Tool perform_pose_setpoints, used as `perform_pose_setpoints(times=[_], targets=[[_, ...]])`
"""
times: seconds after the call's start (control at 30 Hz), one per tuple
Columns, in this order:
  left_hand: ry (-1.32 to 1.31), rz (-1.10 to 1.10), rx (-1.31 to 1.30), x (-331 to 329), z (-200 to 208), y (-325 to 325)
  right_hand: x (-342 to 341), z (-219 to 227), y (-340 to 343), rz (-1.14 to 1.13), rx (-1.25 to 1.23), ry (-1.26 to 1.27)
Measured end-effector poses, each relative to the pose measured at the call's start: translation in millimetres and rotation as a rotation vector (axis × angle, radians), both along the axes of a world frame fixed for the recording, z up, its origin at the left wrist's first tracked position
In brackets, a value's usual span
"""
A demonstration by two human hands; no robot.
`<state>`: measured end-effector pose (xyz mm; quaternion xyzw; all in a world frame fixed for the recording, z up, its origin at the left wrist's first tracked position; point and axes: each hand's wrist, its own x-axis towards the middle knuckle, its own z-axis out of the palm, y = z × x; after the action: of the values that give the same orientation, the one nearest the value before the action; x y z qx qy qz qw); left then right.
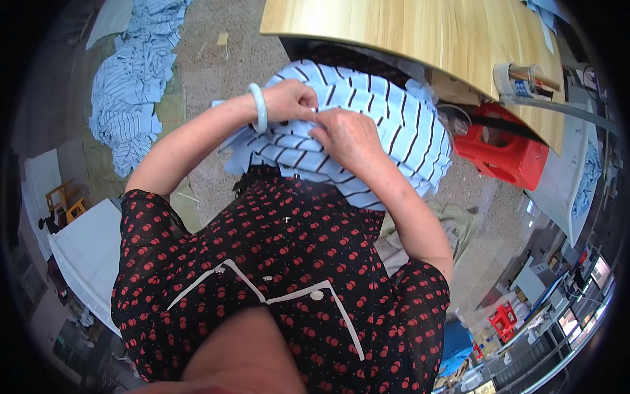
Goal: Inspect a striped blue and white shirt for loose threads or defects.
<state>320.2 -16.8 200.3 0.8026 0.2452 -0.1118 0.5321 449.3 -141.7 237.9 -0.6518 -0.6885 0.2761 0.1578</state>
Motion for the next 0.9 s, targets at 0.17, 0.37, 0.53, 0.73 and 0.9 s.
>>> perform_pose_setpoints(times=[0.17, 0.37, 0.53, 0.73, 0.9], targets=[[-0.149, 0.048, 0.063, 1.0, -17.0, -11.4, 1.8, -4.5, -4.9, -0.021, 0.021, 0.096], [-0.151, 0.030, 0.114, -6.2, -28.6, -19.0, 1.3, -4.7, -8.8, 0.077, -0.006, 0.071], [-0.123, 0.020, 0.067, -1.9, -24.6, -2.8, 3.2, -8.6, 2.1, 0.026, 0.109, 0.097], [-0.063, 0.198, -0.060, -1.1, -28.2, -6.9, 2.2, -8.7, 2.5, 0.027, 0.111, 0.056], [-0.013, 0.223, -0.087, -3.5, -25.6, -15.4, -2.0, -2.7, -5.3, 0.070, 0.069, 0.058]])
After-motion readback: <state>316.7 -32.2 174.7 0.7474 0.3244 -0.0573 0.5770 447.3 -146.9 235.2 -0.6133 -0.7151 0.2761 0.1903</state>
